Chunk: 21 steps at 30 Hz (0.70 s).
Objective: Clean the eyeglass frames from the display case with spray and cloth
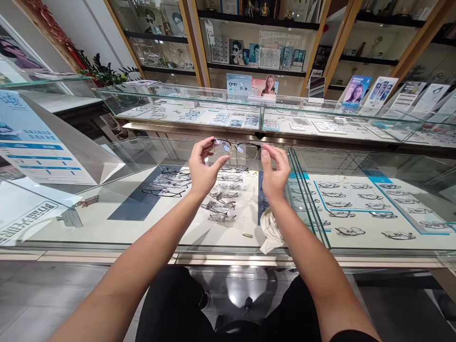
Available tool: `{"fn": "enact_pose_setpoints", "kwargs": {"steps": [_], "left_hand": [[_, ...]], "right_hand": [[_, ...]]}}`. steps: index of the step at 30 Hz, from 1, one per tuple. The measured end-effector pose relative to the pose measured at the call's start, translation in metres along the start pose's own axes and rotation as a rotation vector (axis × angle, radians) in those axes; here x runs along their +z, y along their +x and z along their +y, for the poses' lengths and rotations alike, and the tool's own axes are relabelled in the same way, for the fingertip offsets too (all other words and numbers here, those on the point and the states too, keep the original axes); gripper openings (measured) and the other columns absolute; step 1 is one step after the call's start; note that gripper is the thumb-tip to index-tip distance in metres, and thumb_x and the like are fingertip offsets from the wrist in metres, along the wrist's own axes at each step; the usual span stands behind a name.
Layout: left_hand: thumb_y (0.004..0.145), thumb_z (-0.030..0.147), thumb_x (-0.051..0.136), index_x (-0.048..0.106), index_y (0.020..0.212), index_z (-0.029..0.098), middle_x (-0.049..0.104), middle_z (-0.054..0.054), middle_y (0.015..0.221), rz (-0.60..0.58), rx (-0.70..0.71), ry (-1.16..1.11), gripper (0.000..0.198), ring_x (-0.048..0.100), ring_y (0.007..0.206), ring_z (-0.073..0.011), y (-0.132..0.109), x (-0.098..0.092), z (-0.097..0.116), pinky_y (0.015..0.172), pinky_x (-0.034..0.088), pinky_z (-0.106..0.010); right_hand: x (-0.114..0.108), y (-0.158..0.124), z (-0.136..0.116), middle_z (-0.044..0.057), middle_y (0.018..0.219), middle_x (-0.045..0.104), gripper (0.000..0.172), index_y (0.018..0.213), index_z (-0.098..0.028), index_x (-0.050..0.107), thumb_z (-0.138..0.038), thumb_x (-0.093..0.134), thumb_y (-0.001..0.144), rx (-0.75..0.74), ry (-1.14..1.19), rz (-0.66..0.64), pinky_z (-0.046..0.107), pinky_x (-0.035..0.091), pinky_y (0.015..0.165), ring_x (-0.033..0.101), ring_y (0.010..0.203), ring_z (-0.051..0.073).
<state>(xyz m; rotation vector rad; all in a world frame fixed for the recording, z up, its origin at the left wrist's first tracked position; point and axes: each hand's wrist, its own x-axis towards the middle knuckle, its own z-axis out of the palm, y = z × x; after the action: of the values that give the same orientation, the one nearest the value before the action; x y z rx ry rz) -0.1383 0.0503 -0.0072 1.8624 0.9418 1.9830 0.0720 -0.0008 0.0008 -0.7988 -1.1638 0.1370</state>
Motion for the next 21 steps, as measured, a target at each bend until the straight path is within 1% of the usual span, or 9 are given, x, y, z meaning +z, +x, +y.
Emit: {"fn": "enact_pose_setpoints", "kwargs": {"steps": [2, 5, 11, 13, 17, 21], "left_hand": [[0.083, 0.074, 0.092, 0.071, 0.14, 0.028, 0.076, -0.012, 0.137, -0.001, -0.008, 0.006, 0.076, 0.075, 0.125, -0.0303, 0.0, -0.001, 0.001, 0.096, 0.06, -0.042], [0.083, 0.076, 0.09, 0.072, 0.139, 0.027, 0.075, -0.011, 0.134, 0.032, 0.009, 0.065, 0.076, 0.075, 0.121, -0.0292, -0.001, -0.001, 0.007, 0.093, 0.059, -0.041], [0.086, 0.078, 0.087, 0.071, 0.137, 0.027, 0.071, -0.01, 0.128, 0.117, 0.149, 0.192, 0.075, 0.071, 0.116, -0.0276, -0.007, 0.0, 0.017, 0.094, 0.059, -0.043], [0.087, 0.078, 0.086, 0.069, 0.139, 0.027, 0.07, -0.01, 0.127, 0.126, 0.207, 0.221, 0.075, 0.07, 0.117, -0.0283, -0.01, 0.001, 0.017, 0.097, 0.059, -0.045], [0.089, 0.072, 0.087, 0.066, 0.142, 0.027, 0.068, -0.011, 0.131, 0.126, 0.319, 0.262, 0.073, 0.068, 0.125, -0.0304, -0.014, 0.0, 0.015, 0.106, 0.058, -0.049], [0.089, 0.072, 0.087, 0.064, 0.145, 0.027, 0.067, -0.011, 0.132, 0.104, 0.356, 0.297, 0.075, 0.067, 0.127, -0.0318, -0.017, -0.001, 0.015, 0.109, 0.056, -0.048]], "right_hand": [[0.0, 0.0, -0.001, 0.008, 0.12, 0.077, 0.032, 0.117, -0.031, 0.085, -0.057, 0.07, 0.105, 0.02, 0.009, -0.002, 0.058, 0.058, 0.115, 0.074, 0.118, 0.028], [0.001, -0.001, -0.003, 0.009, 0.12, 0.078, 0.037, 0.115, -0.029, 0.084, -0.062, 0.071, 0.103, 0.102, 0.037, -0.008, 0.055, 0.059, 0.114, 0.074, 0.119, 0.028], [0.004, -0.002, 0.005, 0.009, 0.119, 0.081, 0.043, 0.112, -0.027, 0.083, -0.066, 0.075, 0.097, 0.264, 0.135, -0.004, 0.048, 0.061, 0.11, 0.078, 0.117, 0.027], [0.004, -0.001, 0.01, 0.008, 0.119, 0.081, 0.044, 0.113, -0.027, 0.082, -0.067, 0.076, 0.096, 0.311, 0.165, -0.012, 0.047, 0.061, 0.108, 0.078, 0.117, 0.027], [0.003, -0.001, 0.018, 0.008, 0.124, 0.081, 0.049, 0.116, -0.028, 0.081, -0.071, 0.075, 0.095, 0.411, 0.199, -0.049, 0.04, 0.062, 0.099, 0.08, 0.118, 0.026], [0.003, -0.002, 0.021, 0.007, 0.123, 0.082, 0.051, 0.115, -0.028, 0.079, -0.073, 0.076, 0.092, 0.481, 0.231, -0.058, 0.038, 0.062, 0.096, 0.081, 0.117, 0.024]]}}
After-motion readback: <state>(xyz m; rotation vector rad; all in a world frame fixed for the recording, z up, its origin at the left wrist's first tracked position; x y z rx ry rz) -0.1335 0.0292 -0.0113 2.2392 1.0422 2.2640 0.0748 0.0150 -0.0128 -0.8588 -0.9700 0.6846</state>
